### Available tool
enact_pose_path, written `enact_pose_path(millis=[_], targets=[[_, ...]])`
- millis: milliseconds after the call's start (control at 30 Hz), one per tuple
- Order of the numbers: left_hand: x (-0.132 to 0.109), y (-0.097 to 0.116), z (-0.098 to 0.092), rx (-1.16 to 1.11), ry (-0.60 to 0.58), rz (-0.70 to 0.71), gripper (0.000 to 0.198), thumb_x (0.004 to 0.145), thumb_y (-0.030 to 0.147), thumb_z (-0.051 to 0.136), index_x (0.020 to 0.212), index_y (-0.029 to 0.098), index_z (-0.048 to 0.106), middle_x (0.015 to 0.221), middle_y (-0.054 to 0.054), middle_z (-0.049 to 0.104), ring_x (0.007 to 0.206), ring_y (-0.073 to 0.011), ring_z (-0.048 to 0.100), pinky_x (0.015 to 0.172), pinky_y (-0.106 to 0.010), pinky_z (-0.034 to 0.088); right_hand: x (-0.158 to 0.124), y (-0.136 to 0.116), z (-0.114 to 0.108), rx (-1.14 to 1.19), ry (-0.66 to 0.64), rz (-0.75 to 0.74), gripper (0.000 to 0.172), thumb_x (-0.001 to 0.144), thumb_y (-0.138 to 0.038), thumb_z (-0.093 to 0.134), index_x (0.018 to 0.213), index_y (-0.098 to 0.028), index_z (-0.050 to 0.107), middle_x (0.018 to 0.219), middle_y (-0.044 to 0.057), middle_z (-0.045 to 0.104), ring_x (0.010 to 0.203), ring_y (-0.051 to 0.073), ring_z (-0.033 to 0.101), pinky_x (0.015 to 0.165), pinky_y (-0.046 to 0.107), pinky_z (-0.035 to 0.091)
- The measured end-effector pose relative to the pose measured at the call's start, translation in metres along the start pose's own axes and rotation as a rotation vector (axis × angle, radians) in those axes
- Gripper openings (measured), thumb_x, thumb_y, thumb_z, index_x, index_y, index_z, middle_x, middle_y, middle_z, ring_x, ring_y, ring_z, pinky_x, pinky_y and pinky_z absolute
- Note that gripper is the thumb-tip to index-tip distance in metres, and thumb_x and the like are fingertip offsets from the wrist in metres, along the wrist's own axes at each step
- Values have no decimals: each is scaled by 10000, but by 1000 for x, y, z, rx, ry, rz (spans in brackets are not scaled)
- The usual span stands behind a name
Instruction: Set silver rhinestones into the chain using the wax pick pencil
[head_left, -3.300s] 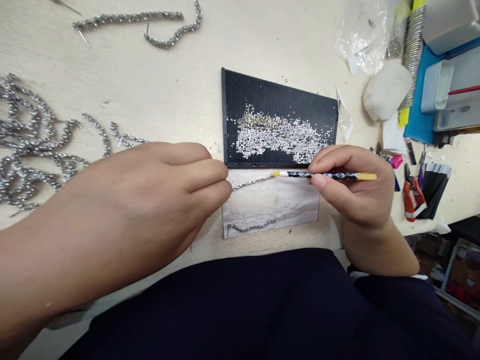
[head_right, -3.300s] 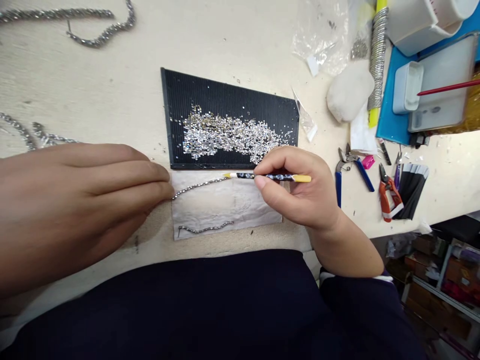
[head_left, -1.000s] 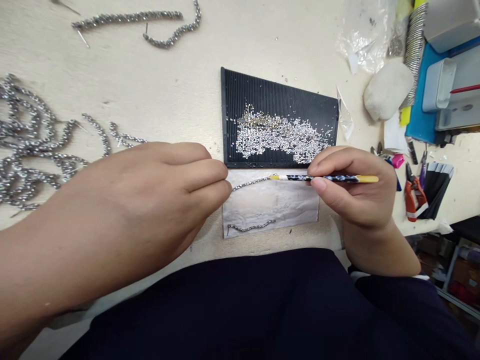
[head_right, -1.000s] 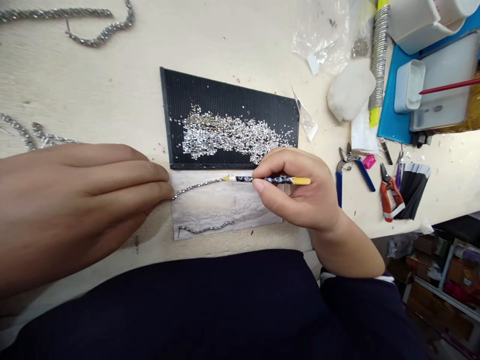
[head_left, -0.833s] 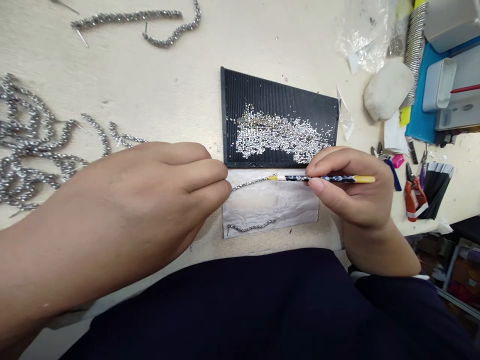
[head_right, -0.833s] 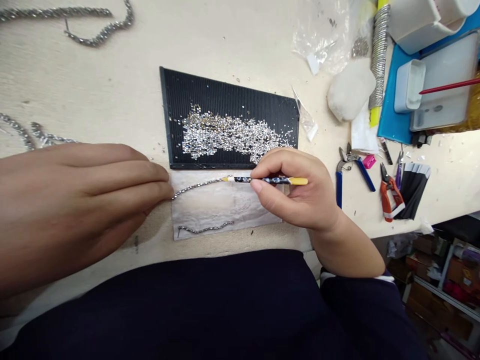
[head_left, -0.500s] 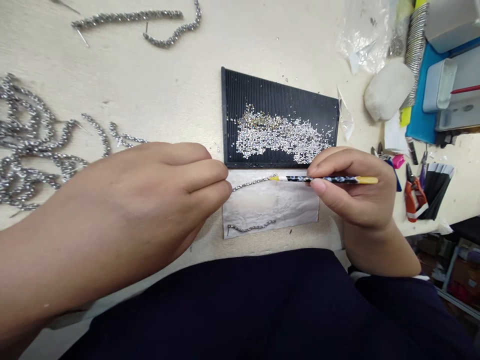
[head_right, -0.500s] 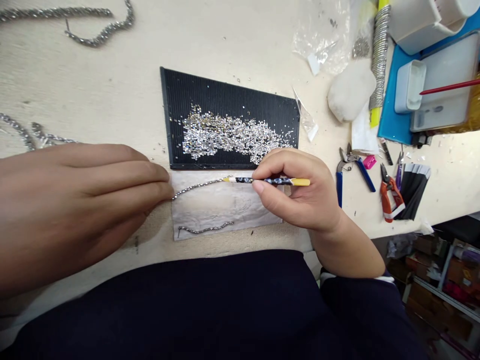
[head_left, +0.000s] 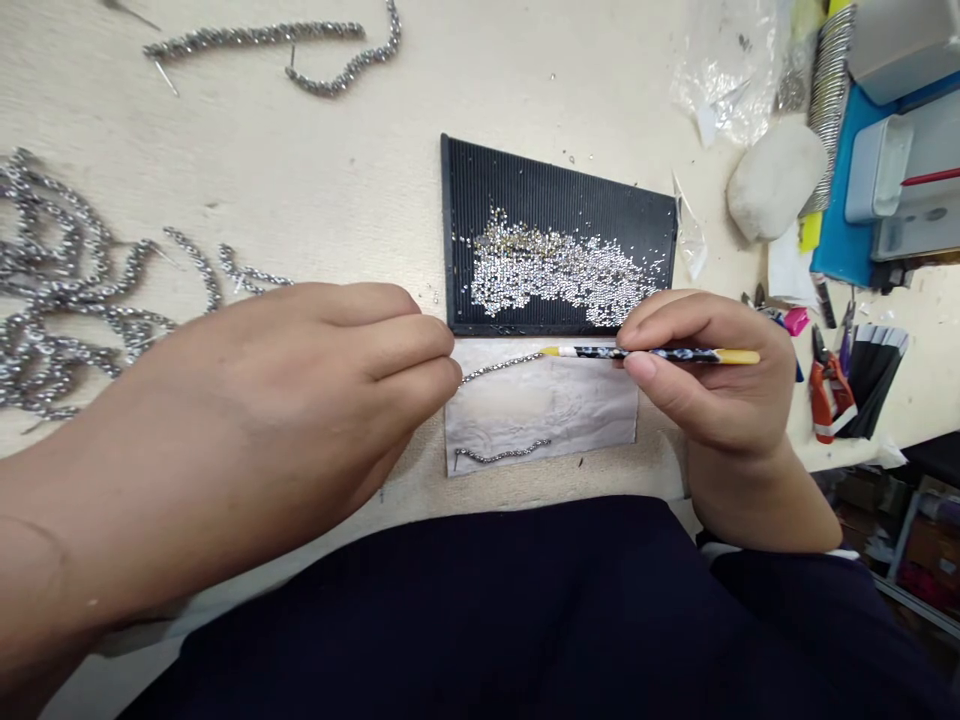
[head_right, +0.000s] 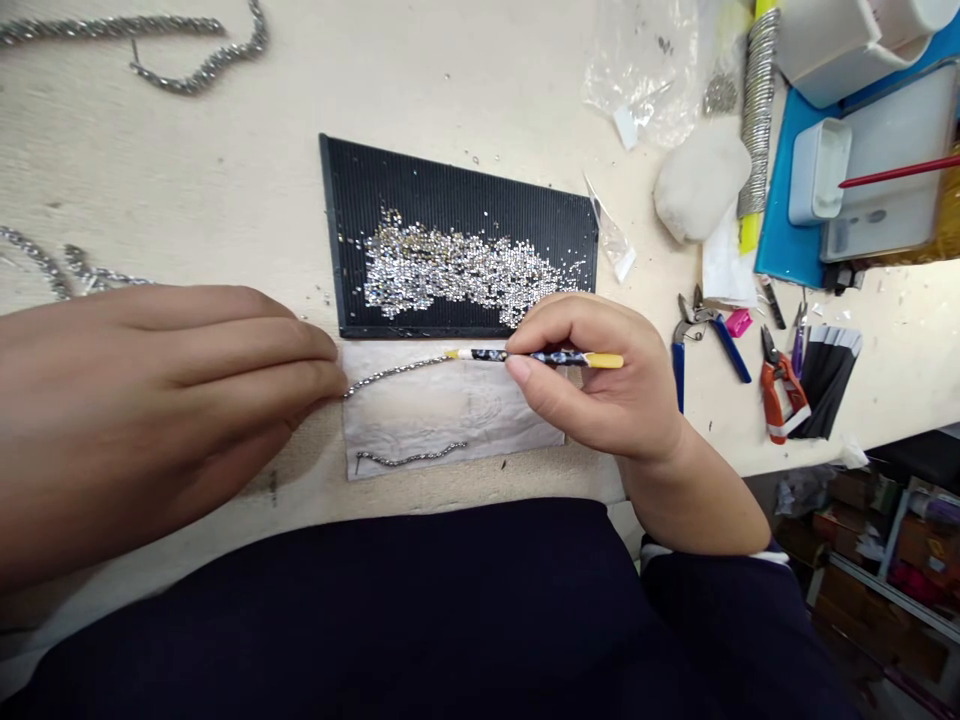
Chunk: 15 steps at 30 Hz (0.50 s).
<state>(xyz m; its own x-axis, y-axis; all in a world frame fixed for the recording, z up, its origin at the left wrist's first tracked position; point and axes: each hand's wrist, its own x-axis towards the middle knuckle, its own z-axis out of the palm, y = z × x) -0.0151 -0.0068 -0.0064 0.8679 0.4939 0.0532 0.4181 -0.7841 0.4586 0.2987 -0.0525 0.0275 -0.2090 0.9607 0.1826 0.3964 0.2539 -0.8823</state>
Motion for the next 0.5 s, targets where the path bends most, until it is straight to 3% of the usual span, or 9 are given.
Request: enact_pose_path(millis=[367, 500], targets=[[-2, -3, 0, 92, 78, 88, 404, 1088, 279, 311, 828, 271, 620, 946, -66, 751, 921, -300, 672, 831, -487, 572, 1, 0, 1, -11, -67, -12, 120, 921, -141, 823, 919, -260, 820, 810, 3, 790, 727, 170, 725, 642, 323, 590], [0, -1, -1, 56, 109, 47, 407, 1103, 260, 319, 864, 266, 648, 930, -40, 713, 920, -274, 638, 818, -440, 504, 0, 1, 1, 3, -50, -17, 123, 917, -139, 837, 940, -259, 827, 819, 7, 797, 738, 176, 733, 650, 329, 598]])
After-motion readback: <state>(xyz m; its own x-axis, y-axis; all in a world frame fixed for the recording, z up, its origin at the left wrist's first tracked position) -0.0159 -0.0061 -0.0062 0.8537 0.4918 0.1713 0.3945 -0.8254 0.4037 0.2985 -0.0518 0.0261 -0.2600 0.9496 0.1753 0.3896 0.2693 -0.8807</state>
